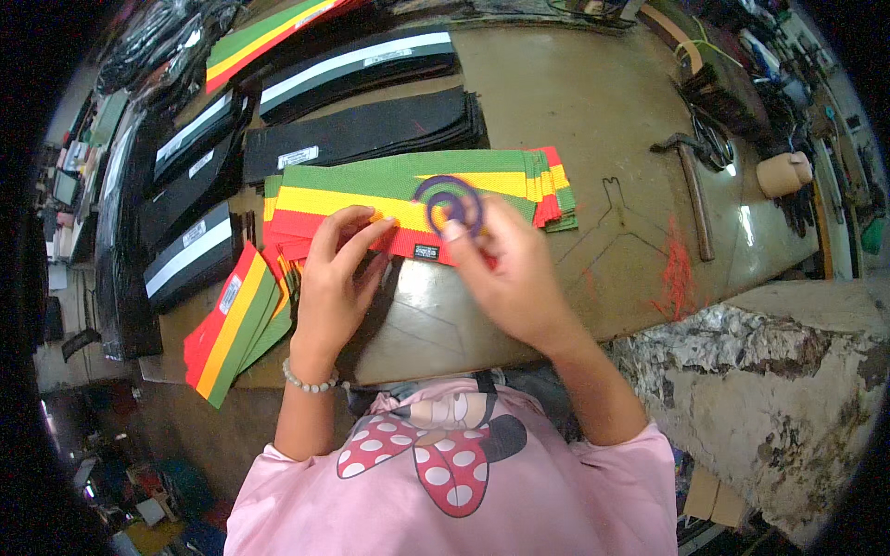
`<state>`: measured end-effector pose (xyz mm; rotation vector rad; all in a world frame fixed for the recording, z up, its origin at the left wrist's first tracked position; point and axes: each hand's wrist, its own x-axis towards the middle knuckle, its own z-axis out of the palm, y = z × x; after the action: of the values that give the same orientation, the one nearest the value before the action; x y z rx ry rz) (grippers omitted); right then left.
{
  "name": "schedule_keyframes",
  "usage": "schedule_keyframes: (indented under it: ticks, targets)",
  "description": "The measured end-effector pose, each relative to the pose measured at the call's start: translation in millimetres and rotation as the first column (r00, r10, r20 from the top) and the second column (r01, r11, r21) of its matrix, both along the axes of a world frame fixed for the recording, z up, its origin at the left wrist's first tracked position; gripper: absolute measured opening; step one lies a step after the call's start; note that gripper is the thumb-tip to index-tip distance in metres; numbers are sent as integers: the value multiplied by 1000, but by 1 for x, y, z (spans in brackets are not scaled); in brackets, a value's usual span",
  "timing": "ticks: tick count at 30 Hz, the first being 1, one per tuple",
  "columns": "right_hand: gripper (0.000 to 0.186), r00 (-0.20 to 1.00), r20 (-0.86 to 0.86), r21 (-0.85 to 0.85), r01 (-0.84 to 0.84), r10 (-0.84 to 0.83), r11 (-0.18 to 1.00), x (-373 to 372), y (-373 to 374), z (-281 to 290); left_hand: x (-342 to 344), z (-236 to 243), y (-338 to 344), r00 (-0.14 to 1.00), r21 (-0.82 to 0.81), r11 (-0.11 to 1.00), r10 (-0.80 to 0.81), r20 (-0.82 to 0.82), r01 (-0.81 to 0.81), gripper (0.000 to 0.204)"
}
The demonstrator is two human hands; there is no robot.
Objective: The person repeatedly picks up a purple rubber band and places it onto a stack of multicolored fabric strips on a work table. The person then moves the stack aside and repeats the process with another stack. The task continues with multiple stacks of fabric strips.
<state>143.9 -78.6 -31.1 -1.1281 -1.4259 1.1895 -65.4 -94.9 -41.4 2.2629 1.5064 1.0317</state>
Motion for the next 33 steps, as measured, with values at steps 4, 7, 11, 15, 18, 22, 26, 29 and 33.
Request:
schedule_keyframes:
  ticks: [4,7,11,15,18,22,26,29,33]
  targets:
    - [16,996,36,104,-80,77,991,-28,9,-1,-6,-4,-7,987,-35,989,144,66,-142,30]
    - [16,989,120,161,-101,83,982,-38,19,0,-8,-10,-9,995,118,989,96,-13,-94,23]
    - [17,975,207,211,-130,86,969,-44,25,-7,-18,-14,-6,983,108,992,38,181,-58,19]
    - [17,972,201,177,-162,125,971,-37,26,-16,-24,-10,-7,961,-10,988,149,233,-151,20]
    - [17,992,-43,-64,-124,122,990,-37,30,-19,-19,-5,-8,977,-56,993,116,181,-107,24]
    - [21,941,-329,-195,-154,84,969,-37,33,-17,-13,0,-2,988,46,998,51,-144,-45,33]
    - [19,944,-320,-194,-152,84,969,-36,32,-16,-15,0,2,990,98,995,4,-142,10,21]
    - [17,987,73,-56,-138,142,989,-35,29,-15,-25,-1,-1,998,16,999,49,28,-50,16]
    - [19,965,252,277,-149,78,949,-41,25,-16,-28,-3,-4,989,-25,992,123,77,-121,15]
